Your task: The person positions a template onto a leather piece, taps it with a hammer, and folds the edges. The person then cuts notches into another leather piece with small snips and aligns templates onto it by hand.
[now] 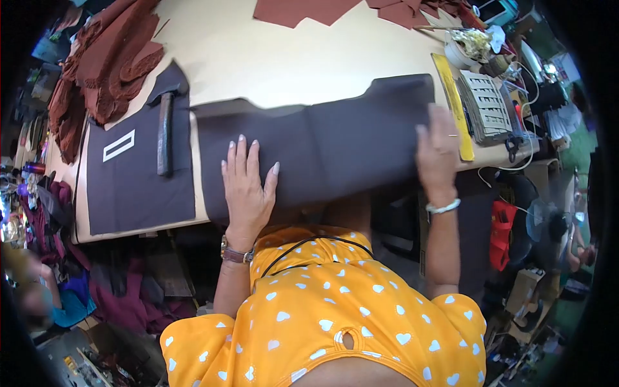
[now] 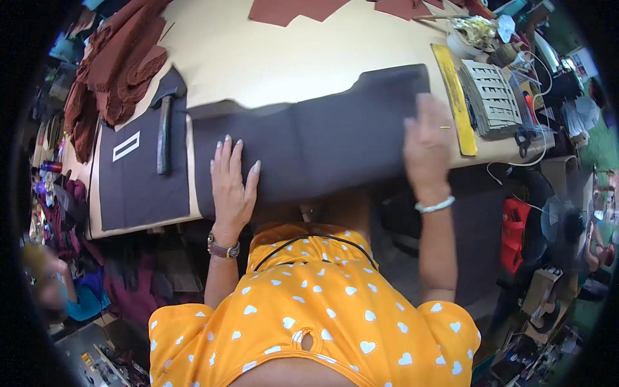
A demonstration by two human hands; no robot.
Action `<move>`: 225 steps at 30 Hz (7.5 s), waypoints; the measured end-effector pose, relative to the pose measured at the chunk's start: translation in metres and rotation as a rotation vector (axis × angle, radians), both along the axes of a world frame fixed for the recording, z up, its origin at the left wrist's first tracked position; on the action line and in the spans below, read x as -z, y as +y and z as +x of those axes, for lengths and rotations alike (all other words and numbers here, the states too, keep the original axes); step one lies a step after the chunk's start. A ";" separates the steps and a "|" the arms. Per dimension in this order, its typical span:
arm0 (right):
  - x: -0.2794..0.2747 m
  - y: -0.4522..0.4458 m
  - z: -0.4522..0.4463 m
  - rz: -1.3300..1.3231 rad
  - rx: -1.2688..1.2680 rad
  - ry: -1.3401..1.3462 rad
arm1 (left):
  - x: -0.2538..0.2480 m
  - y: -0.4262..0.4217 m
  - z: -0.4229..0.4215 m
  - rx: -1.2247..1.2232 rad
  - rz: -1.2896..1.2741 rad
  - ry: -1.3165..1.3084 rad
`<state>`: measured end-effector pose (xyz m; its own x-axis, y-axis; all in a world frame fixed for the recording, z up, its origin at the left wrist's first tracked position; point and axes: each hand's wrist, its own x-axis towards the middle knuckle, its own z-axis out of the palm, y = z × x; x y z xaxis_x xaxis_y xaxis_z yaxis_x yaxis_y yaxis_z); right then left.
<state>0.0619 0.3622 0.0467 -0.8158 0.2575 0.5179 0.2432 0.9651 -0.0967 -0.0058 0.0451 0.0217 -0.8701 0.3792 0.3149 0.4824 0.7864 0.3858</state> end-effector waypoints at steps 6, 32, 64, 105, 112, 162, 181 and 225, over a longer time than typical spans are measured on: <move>0.033 -0.049 0.004 -0.143 -0.046 -0.210 | 0.014 0.006 -0.005 -0.081 0.582 -0.188; 0.040 0.066 -0.081 -0.038 0.070 0.011 | 0.005 0.006 -0.008 -0.074 0.534 -0.215; 0.025 0.083 0.023 -0.680 0.127 0.702 | 0.015 -0.001 -0.006 -0.137 0.821 -0.197; 0.041 -0.025 -0.011 -1.060 -0.079 0.208 | 0.024 -0.004 0.013 -0.229 0.263 0.016; 0.042 -0.027 -0.013 -1.005 -0.065 0.189 | 0.025 -0.004 0.013 -0.229 0.243 0.029; 0.041 -0.039 -0.013 -0.597 0.033 0.193 | 0.024 -0.003 0.014 -0.202 0.151 0.047; 0.042 -0.036 -0.013 -0.517 -0.006 0.127 | 0.024 -0.002 0.014 -0.209 0.114 0.054; 0.009 0.283 0.059 -0.141 0.483 0.078 | -0.008 0.015 -0.001 -0.086 -0.321 0.145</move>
